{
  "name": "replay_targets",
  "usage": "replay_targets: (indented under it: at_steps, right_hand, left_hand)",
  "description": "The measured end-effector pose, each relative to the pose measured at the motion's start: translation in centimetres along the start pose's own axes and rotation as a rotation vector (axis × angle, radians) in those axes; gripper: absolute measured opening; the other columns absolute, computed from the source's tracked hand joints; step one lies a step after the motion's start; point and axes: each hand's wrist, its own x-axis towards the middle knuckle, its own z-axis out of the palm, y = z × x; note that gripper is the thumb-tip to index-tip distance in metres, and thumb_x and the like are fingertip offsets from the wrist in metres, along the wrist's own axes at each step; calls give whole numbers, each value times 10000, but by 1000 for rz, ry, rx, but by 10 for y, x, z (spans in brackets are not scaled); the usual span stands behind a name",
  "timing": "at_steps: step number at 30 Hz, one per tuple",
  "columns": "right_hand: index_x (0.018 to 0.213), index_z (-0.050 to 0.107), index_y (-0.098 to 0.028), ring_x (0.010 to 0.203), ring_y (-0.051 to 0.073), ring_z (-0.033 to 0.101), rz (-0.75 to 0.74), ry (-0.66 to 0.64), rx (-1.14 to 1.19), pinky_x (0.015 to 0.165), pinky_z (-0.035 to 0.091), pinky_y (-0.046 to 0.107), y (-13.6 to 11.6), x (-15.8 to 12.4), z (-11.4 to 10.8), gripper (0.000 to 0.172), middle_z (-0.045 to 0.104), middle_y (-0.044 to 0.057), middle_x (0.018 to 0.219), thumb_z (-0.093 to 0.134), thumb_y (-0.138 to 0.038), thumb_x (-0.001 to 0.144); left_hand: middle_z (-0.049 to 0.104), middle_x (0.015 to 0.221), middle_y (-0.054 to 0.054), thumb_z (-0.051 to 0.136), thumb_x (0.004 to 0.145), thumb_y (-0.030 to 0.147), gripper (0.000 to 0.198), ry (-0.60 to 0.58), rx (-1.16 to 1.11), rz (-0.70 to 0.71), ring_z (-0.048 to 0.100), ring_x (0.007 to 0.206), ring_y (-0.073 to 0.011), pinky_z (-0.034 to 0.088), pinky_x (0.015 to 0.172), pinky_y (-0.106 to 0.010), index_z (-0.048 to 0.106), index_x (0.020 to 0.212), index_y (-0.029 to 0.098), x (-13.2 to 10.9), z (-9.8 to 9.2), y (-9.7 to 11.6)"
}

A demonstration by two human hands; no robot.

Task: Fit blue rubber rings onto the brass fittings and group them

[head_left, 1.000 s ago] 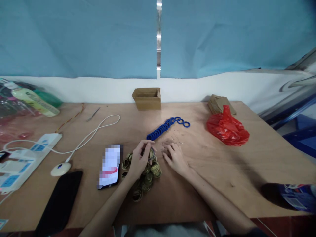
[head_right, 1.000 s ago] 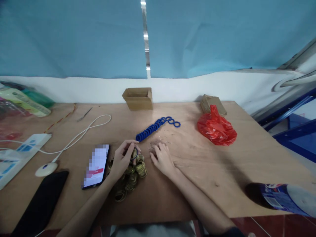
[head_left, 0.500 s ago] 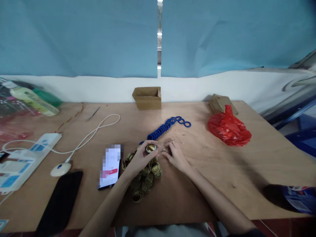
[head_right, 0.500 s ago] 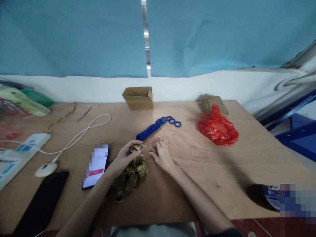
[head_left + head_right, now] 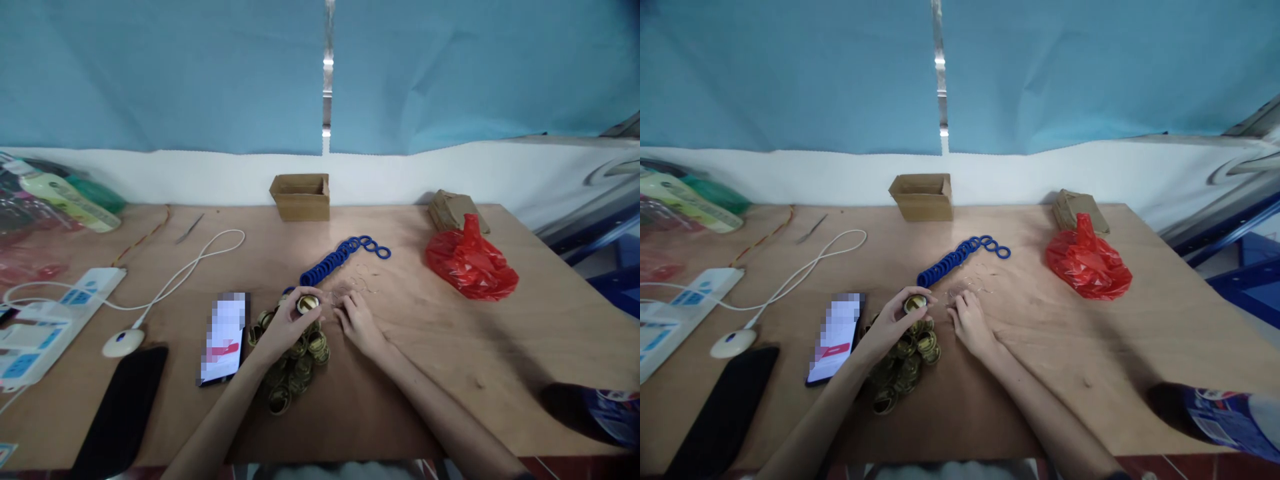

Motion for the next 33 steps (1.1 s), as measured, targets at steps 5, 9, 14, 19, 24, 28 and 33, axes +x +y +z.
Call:
replay_targets:
  at_steps: [5,9,14,19,24,28,33]
  right_hand:
    - [935,561,-200,868,252,596,-52,6,53,793,556,389,-2,0,-2,158,623,104,933,439,-135,1012]
    - [1017,571,-205,871,226,642,-71,32,151,799,574,359,-10,1,-11,161,654,82,927,434,-120,1020]
    - [1083,588,-214,880,197,687,-67,182,253,817,593,329,-21,-1,-25,191,689,69,952,447,-103,1017]
    - [1134,612,-227,1011,180,735,-68,308,347,922,607,311,-39,-6,-39,254,749,72,1093,492,-54,992]
    - [1156,628,-229,1050,175,754,-124,367,413,917,632,272,-58,-14,-41,307,768,66,1169,524,-17,960]
    - [1148,660,-228,1092,188,744,-168,360,396,949,633,306,-61,-17,-38,341,772,57,1172,500,1,953]
    - [1139,675,-248,1123,212,732,-145,351,374,952,638,369,-61,-17,-38,353,774,55,1164,491,-8,957]
  left_hand:
    - [617,1022,-29,719,854,392,258,-18,12,-12,561,839,-145,614,790,-322,654,1025,211,1,-1,1]
    - [607,961,-12,677,883,376,202,-56,73,11,552,771,-126,607,781,-316,662,995,209,1,-2,1]
    - [579,846,13,628,910,337,147,-75,185,42,594,734,-127,574,721,-274,659,968,206,0,0,3]
    - [618,816,12,592,938,302,133,-88,363,69,611,737,-139,519,689,-253,655,1019,217,-4,2,2]
    - [704,990,-31,556,979,326,201,-114,505,109,657,897,-183,510,742,-280,654,1128,231,-6,2,3]
    - [707,995,-31,541,996,302,155,-155,571,182,653,936,-190,501,826,-307,663,1042,218,-7,2,5]
    - [701,972,-32,564,986,250,106,-218,562,267,651,948,-194,498,858,-313,663,970,215,-6,1,3]
